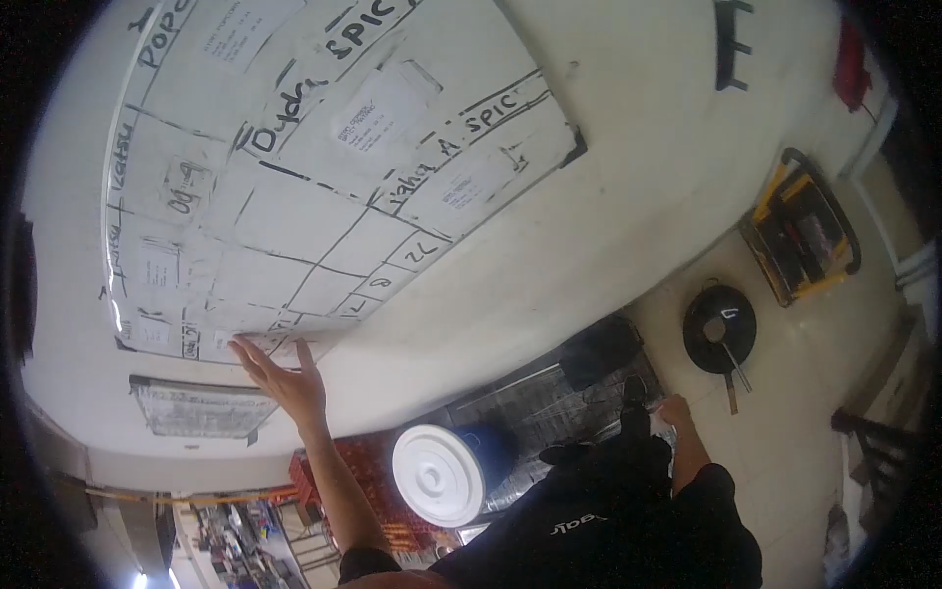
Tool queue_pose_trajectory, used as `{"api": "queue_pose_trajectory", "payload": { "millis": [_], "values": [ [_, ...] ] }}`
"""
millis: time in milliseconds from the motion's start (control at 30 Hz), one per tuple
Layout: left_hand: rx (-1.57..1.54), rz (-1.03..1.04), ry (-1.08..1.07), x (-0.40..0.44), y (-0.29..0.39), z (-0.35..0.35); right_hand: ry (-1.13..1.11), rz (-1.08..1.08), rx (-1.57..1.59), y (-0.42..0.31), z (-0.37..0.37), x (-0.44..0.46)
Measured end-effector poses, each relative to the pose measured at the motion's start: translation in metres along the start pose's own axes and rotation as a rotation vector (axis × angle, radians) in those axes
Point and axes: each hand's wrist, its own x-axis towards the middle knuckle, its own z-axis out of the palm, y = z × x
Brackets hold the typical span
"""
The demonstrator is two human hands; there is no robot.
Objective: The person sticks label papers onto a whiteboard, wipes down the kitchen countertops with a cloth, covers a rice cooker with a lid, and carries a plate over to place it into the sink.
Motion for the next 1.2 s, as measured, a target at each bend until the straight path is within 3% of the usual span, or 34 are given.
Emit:
{"api": "queue_pose_trajectory", "payload": {
  "millis": [67, 100, 200, 333, 367, 533, 600, 633, 667, 733, 800, 833, 867, 900, 933, 967, 1000, 1067, 1100, 1167, 1200],
  "values": [
    [-0.012, -0.027, 0.006, 0.001, 0.004, -0.003, -0.035, 0.063, -0.014, 0.042, 0.004, 0.037],
    [0.009, -0.037, 0.013, 0.002, 0.006, -0.003, 0.013, -0.114, -0.235, 0.064, 0.005, 0.056],
    [-0.078, -0.068, 0.029, -0.001, 0.007, -0.001, 0.021, -0.254, -0.161, 0.044, -0.061, 0.061],
    [-0.267, -0.142, 0.005, 0.0, 0.014, -0.003, 0.07, -0.081, 0.223, 0.013, -0.11, 0.077],
    [-0.323, -0.175, -0.023, -0.001, 0.017, -0.007, 0.066, -0.163, 0.262, 0.007, -0.117, 0.081],
    [-0.59, -0.361, -0.194, -0.047, 0.016, -0.019, 0.076, -0.159, 0.288, -0.012, -0.102, 0.081],
    [-0.613, -0.265, -0.203, -0.098, 0.018, -0.019, 0.009, -0.159, 0.208, -0.018, -0.096, 0.062],
    [-0.597, -0.279, -0.322, -0.129, 0.014, -0.018, -0.053, -0.131, 0.131, -0.024, -0.097, 0.047],
    [-0.58, -0.302, -0.443, -0.168, 0.01, -0.017, -0.005, -0.281, -0.052, -0.02, -0.094, 0.034],
    [-0.648, -0.474, -0.96, -0.257, -0.006, -0.015, -0.172, -0.298, -0.037, -0.011, -0.092, 0.023],
    [-0.546, -0.447, -1.217, -0.351, -0.006, -0.035, -0.13, -0.342, -0.133, 0.013, -0.081, 0.022],
    [-0.415, -0.252, -1.577, -0.469, -0.064, 0.006, -0.062, -0.338, -0.177, 0.032, -0.072, 0.021],
    [-0.315, 0.564, -1.464, -0.547, -0.086, 0.004, 0.015, -0.335, -0.221, 0.049, -0.068, 0.024],
    [-0.37, -0.268, -1.342, -0.554, -0.044, -0.046, 0.098, -0.331, -0.268, 0.057, -0.065, 0.027],
    [-0.277, -0.712, -1.642, -0.596, -0.035, -0.063, -0.015, -0.247, -0.19, 0.048, -0.074, 0.015],
    [-0.295, -0.681, -1.513, -0.645, -0.032, -0.089, -0.127, -0.163, -0.121, 0.04, -0.091, 0.001],
    [-0.352, -0.799, -1.434, -0.716, -0.035, -0.105, -0.241, -0.076, -0.06, 0.03, -0.107, -0.014],
    [-0.542, -1.555, -1.606, -0.735, 0.004, -0.172, -0.28, -0.15, -0.115, 0.031, -0.111, -0.016],
    [-0.557, -1.643, -1.639, -0.749, 0.02, -0.189, -0.305, -0.198, -0.155, 0.037, -0.108, -0.008],
    [-0.622, -1.86, -1.655, -0.784, 0.06, -0.225, -0.215, -0.823, -0.565, 0.058, -0.1, 0.023],
    [-0.633, -1.919, -1.685, -0.802, 0.074, -0.226, -0.162, -0.758, -0.636, 0.065, -0.09, 0.043]
  ]
}}
